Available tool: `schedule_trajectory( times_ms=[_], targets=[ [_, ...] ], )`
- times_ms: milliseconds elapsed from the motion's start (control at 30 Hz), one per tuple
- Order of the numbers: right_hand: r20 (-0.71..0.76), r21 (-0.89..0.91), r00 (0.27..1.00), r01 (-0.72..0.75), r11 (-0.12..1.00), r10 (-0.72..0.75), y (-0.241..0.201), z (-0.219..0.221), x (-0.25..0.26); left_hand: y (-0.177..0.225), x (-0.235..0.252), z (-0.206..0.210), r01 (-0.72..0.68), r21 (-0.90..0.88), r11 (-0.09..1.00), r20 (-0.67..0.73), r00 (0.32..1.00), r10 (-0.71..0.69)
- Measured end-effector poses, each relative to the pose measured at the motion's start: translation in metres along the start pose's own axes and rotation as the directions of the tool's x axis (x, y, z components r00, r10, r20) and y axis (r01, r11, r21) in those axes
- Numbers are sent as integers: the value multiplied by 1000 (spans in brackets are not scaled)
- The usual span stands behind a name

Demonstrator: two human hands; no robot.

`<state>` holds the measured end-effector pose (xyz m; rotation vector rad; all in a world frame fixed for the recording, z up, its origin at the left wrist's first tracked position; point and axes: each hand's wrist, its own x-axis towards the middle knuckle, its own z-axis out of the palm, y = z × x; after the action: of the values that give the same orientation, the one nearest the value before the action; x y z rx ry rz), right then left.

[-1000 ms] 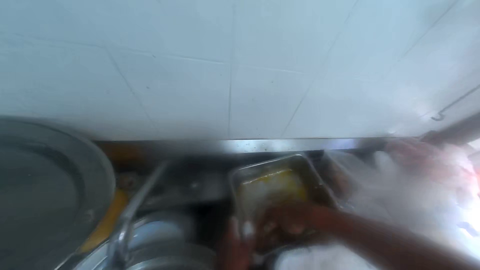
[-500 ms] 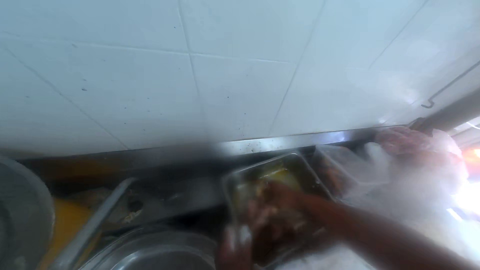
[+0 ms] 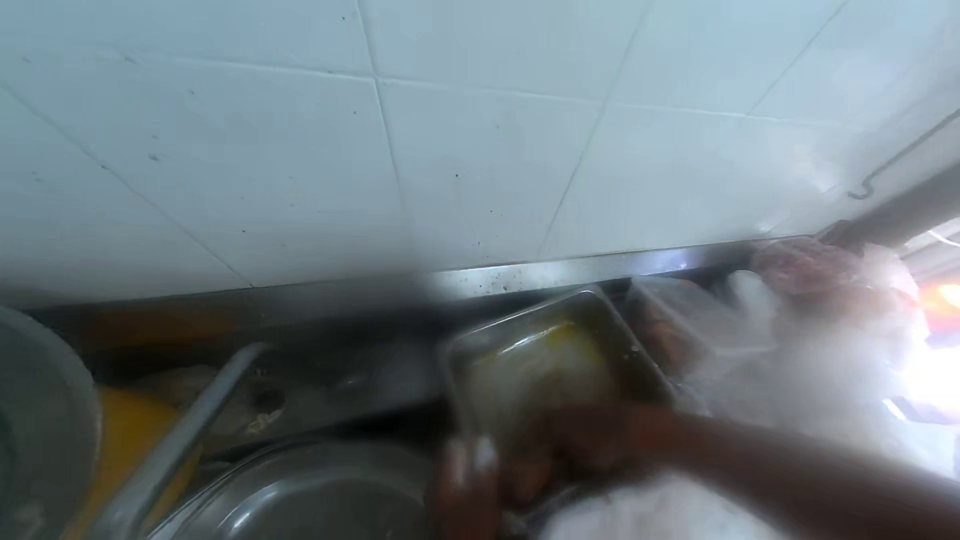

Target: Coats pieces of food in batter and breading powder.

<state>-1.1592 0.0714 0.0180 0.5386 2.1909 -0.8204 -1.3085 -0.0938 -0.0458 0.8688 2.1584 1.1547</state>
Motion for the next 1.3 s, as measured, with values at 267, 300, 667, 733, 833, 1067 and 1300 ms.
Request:
schedule_trajectory(
  times_ms=[267,300,667,733,833,1067,1300],
  targets=[
    [-128,567,904,-271,778,408,30,5,-15,15,-5,3,32,-51,998,18,999,-32],
    [-139,746,912,-160,647,386,20,-2,-15,15,-4,3,46,-39,998,39,998,-44],
    [-322,40,939,141,989,-121,-23,11,45,11,1,2,62,14,998,29,998,-62],
    [-162,52,976,159,986,-148,-15,11,24,6,2,2,45,26,999,18,999,-45],
    [-74,25,980,-185,982,187,19,-18,-9,7,1,-2,50,23,998,48,998,-51],
    [-529,-172,832,-297,939,166,69,-27,33,9,1,-4,-23,25,999,26,999,22],
    [-272,109,823,-489,865,500,61,-1,-8,8,1,5,67,-68,995,-6,998,-68]
  ],
)
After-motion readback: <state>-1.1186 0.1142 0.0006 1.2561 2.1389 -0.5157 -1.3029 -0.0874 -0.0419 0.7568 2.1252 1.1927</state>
